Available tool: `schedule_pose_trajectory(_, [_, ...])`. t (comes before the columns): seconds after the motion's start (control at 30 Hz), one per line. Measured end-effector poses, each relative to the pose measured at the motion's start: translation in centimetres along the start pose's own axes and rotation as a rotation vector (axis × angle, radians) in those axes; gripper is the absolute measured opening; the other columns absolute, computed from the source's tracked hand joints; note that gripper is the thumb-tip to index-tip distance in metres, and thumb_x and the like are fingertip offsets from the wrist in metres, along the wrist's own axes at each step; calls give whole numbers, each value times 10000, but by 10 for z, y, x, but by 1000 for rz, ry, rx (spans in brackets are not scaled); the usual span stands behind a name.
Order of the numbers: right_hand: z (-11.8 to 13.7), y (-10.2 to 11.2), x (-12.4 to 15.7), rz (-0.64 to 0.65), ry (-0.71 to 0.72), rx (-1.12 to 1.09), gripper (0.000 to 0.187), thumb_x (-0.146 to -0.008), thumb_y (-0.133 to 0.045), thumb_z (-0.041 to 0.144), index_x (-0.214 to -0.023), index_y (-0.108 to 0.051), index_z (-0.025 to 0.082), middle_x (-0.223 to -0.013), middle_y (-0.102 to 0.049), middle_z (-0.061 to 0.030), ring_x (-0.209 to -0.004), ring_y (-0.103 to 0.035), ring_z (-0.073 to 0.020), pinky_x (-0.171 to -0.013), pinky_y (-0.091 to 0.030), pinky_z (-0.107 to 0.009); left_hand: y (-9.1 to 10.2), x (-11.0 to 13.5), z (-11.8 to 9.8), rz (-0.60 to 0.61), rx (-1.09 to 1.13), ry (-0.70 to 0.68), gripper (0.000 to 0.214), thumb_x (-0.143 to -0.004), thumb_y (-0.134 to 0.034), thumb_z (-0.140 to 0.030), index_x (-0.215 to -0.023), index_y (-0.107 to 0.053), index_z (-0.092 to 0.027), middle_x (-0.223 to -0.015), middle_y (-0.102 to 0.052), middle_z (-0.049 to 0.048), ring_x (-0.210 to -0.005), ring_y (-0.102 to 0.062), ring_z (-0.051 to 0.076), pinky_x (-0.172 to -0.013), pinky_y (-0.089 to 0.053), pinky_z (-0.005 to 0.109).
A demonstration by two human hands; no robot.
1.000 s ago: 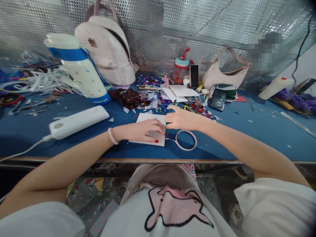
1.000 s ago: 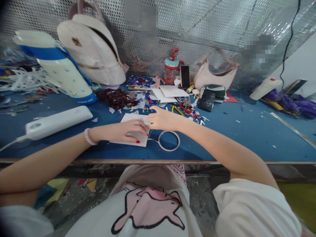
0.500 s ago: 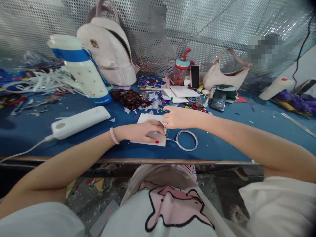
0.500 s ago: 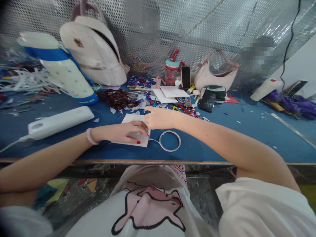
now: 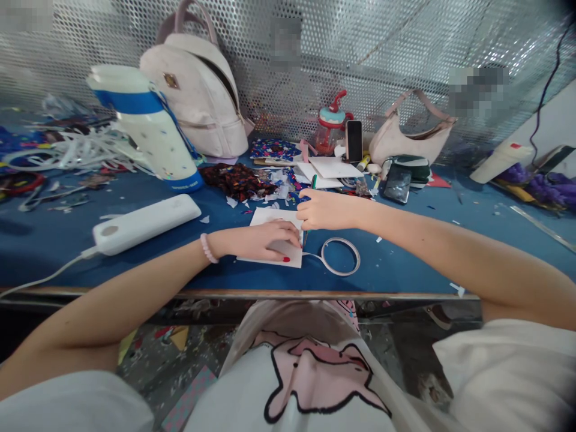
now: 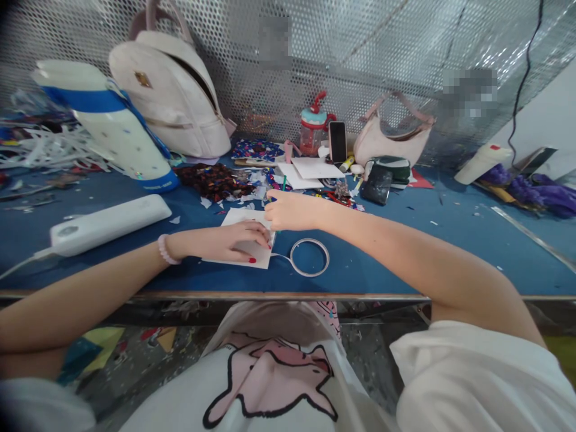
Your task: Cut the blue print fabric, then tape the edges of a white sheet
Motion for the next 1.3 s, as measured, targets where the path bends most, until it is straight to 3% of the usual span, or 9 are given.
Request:
schedule_pose_trajectory(0.13, [-16,-7,12,15,-133,-240,192,-926,-530,142,-860,-701,198,-832,-659,-29,-835,-553,-171,-865,-305,-371,1,-1,1,-15,35,49,279,-887,-577,-313,-1131,-594,-181,-1204,-583,105,-1161,-519,229,-1048,-378,351])
schedule_pose_trajectory(0.23, [-24,-18,22,10,-276,-574,189,-919,-536,189,-979,-715,189,-900,-685,-58,-825,-580,-169,-784,-365,-320,2,-2,7,-82,96,174,285,-867,-567,-303,-1119,-559,-170,-1158,-609,90,-1069,-572,201,-977,-437,327])
schedule_pose_trajectory(0.33, [-23,-27,28,-134,-450,-873,249,-930,-487,212,-1035,-704,151,-962,-706,-79,-850,-610,-167,-765,-408,-287,3,-4,13,-203,170,254,261,-838,-558,-291,-1063,-552,-160,-1106,-627,83,-1015,-596,186,-926,-468,315])
schedule_pose_trajectory(0.47, [-8,-37,28,-267,-575,-1009,256,-925,-487,260,-943,-715,144,-852,-709,-60,-727,-591,-150,-668,-397,-256,5,-5,16,-340,276,309,232,-838,-540,-375,-927,-564,-162,-987,-653,71,-899,-622,176,-810,-496,301])
schedule_pose_trajectory(0.57, [1,-40,27,-292,-625,-1020,249,-914,-494,249,-857,-709,138,-739,-671,-40,-634,-539,-131,-603,-360,-242,6,-4,16,-394,280,357,247,-824,-545,-409,-872,-572,-167,-836,-646,32,-747,-589,148,-674,-463,258])
schedule_pose_trajectory(0.7, [5,-41,28,-335,-630,-1030,227,-905,-504,236,-843,-702,143,-762,-669,-45,-657,-542,-132,-616,-359,-242,6,-4,17,-412,263,383,250,-815,-540,-415,-824,-574,-167,-713,-594,-4,-626,-515,115,-584,-403,223])
schedule_pose_trajectory(1.0, [4,-42,33,-368,-681,-983,246,-913,-497,255,-839,-702,142,-766,-679,-45,-659,-564,-131,-624,-365,-242,5,-2,23,-377,328,411,224,-819,-548,-381,-794,-594,-163,-741,-651,15,-674,-586,131,-645,-450,235])
schedule_pose_trajectory(1.2, [-10,-48,58,-132,-1004,-565,291,-928,-457,266,-860,-716,154,-869,-729,-83,-761,-624,-192,-605,-339,-279,13,-2,17,-361,310,430,267,-833,-509,-400,-740,-595,-165,-726,-644,17,-691,-587,140,-699,-466,265])
schedule_pose_trajectory(1.3, [-13,-56,64,31,-1047,-424,319,-951,-423,274,-893,-713,154,-950,-733,-104,-823,-645,-216,-602,-359,-286,17,0,19,-389,300,459,277,-817,-516,-424,-742,-588,-167,-743,-646,22,-712,-596,152,-735,-489,289])
Point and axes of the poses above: each hand's wrist, its own x-axis away from the middle knuckle, its own y-axis out of the back of the hand, z = x × y, the point moved 4 cm from there along -x, towards the middle knuckle
